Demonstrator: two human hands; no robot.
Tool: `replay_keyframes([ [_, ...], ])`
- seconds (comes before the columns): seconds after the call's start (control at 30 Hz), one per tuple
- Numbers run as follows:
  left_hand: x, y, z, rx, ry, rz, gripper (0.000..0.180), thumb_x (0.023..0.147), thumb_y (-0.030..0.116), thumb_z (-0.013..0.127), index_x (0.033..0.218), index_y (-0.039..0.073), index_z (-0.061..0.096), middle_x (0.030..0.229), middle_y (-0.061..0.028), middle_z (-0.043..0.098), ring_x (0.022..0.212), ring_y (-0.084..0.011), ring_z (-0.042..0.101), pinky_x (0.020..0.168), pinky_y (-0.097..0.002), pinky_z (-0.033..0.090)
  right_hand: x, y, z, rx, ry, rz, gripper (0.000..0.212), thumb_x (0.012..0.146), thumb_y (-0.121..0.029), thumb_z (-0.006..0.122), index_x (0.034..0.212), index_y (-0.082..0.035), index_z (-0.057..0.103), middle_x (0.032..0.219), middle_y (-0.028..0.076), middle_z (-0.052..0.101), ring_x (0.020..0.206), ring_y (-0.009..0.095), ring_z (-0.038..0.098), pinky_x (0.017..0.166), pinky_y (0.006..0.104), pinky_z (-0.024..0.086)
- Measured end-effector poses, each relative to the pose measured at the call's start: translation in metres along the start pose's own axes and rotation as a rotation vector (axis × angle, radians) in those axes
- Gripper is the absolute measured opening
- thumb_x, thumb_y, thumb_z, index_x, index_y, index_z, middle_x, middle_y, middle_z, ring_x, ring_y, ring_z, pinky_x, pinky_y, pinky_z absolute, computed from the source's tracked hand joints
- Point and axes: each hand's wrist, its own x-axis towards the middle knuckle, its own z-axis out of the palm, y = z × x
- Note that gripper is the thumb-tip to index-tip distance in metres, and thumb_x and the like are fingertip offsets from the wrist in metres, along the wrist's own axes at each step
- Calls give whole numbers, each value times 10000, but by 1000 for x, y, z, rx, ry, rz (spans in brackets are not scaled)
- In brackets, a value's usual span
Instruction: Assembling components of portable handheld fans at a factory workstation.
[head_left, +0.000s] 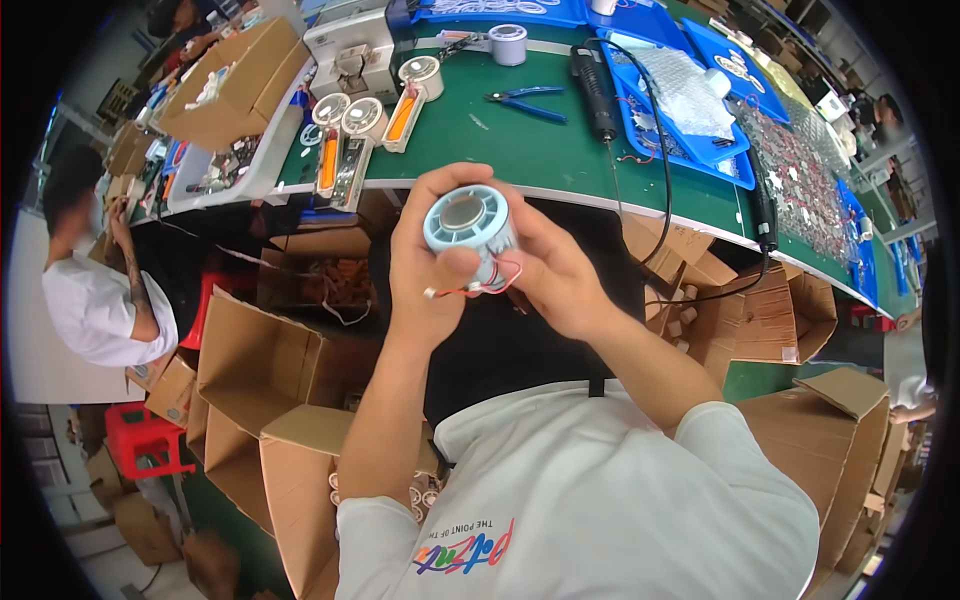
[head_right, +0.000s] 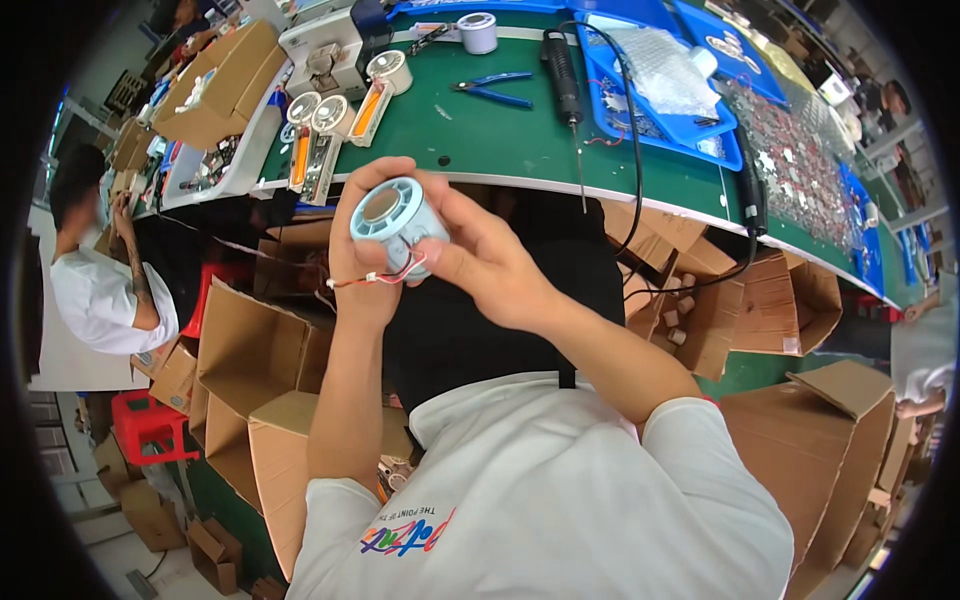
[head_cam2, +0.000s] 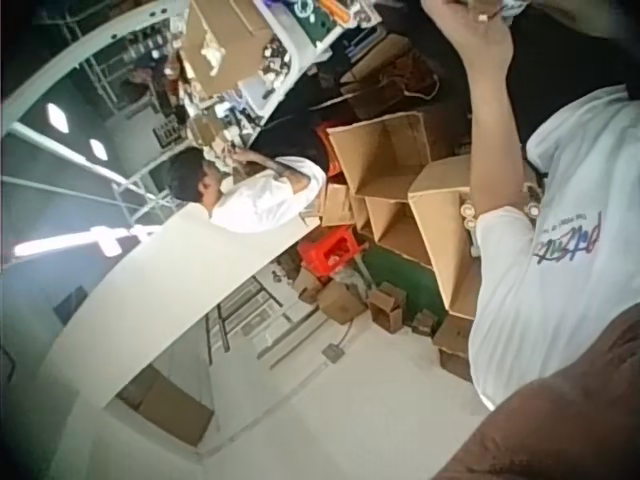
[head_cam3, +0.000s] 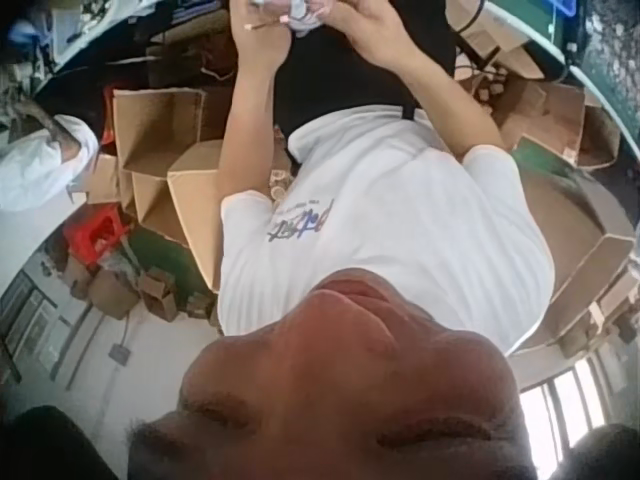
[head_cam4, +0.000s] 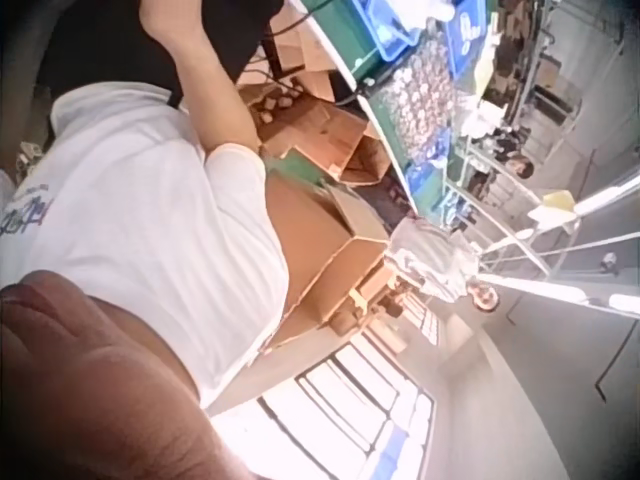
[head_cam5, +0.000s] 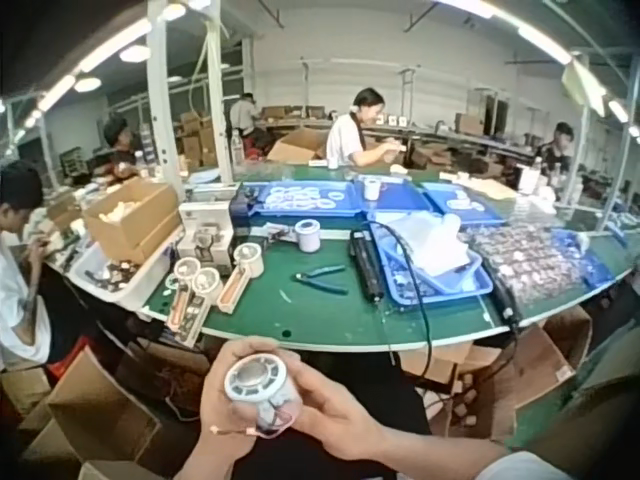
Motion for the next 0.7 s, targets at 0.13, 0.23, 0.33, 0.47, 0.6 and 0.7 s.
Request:
replay_keyframes([
  [0.13,4,-6,38,45,97,-35,649,800,188,812,1383,37,570,1191,-121,701,1013,-201,654,923,-312,519,-4,13,-2,26,145,-171,535,1058,-142,620,1537,5,432,1394,122,567,1194,206,578,967,352,518],
  [0.23,8,-9,48,105,121,-59,663,803,234,819,1382,29,572,1191,-124,701,1018,-206,653,930,-318,516,-6,10,-12,40,191,-212,526,1043,-128,637,1517,4,450,1373,118,577,1183,202,580,972,353,508],
  [0.33,10,-8,46,239,92,-83,656,834,312,801,1374,14,579,1184,-130,703,1016,-211,653,941,-328,513,-7,4,-24,55,175,-172,505,1006,-124,681,1463,-3,504,1311,112,613,1135,192,601,961,348,502],
  [0.47,13,7,30,-37,167,-54,578,953,402,705,1343,-12,602,1145,-156,715,1042,-234,676,942,-342,518,0,-16,-53,-239,-149,84,467,961,-131,723,1382,-13,560,1199,100,659,1064,185,631,951,327,503],
  [0.6,26,42,9,-122,372,80,569,1070,441,566,1338,-60,586,1102,-188,723,1019,-280,706,893,-364,563,-7,-21,-52,-247,-208,189,468,905,-158,767,1321,-30,598,1109,101,702,1018,201,657,962,331,504],
  [0.7,32,55,0,-86,394,65,636,1086,508,538,1356,-68,543,1118,-191,687,1039,-307,686,823,-357,642,-23,-31,-53,-57,-94,264,509,837,-178,813,1291,-44,623,1060,113,730,984,220,672,950,342,509],
])
